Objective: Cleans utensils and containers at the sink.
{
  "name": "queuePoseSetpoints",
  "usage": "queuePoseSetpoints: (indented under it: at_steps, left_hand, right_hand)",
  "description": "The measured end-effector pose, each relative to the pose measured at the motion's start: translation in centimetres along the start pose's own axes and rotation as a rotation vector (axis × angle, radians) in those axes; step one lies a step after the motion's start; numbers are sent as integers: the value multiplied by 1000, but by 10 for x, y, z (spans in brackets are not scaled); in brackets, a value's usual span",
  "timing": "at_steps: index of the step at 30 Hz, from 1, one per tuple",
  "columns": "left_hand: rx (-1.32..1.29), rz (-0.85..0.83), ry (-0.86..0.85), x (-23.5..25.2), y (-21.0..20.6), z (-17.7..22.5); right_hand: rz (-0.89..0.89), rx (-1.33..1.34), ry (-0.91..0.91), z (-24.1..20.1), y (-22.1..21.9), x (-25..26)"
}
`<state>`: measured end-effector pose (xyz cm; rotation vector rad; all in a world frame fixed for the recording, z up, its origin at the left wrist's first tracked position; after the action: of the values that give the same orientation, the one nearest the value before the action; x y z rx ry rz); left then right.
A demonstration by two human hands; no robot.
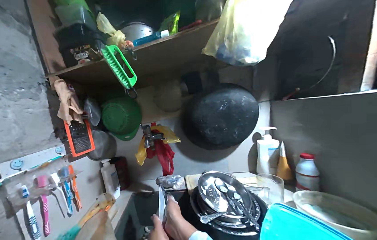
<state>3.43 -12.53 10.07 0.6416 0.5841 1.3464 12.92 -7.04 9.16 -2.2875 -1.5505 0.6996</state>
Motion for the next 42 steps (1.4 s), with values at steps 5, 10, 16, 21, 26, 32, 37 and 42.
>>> queuePoseSetpoints:
  at_steps: [5,10,16,21,26,32,37,42]
  left_hand:
    - [72,21,-144,21,-3,-24]
    - [319,-21,91,-8,-4,-12]
    - [-820,-64,43,-7,0,-10]
    - [-807,-121,-43,-11,4,-6]
    - [-302,-98,-121,-24,28,-9]
    - [453,-189,-108,-23,55,6]
    - [632,-161,-64,-23,54,31]
    - [113,22,-190,-30,61,11]
  right_hand:
    - [-295,-337,17,11,-21,-41]
    - [-214,-343,34,-2,-8,-24]
    - [-210,-348,202,-29,-8,-17]
    - [-211,-549,234,-65,-18,-7]
    - [-526,-1149,390,-118,-34,-1]
    - [-861,-2088,726,-97,-49,-53]
    - [-1011,-2095,850,-67,-66,-91]
    - [-772,-1665,752,-128,-68,-46]
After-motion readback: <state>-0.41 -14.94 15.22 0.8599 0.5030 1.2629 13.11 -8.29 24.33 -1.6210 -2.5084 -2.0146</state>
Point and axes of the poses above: each hand's wrist, its own x-axis towards the middle knuckle, its own y-axis out of the back of the hand, z = x × y, the point moved 10 cm from there along x, towards the middle knuckle, and after that the axes turned 2 degrees about -z, right-handed, at the moved point
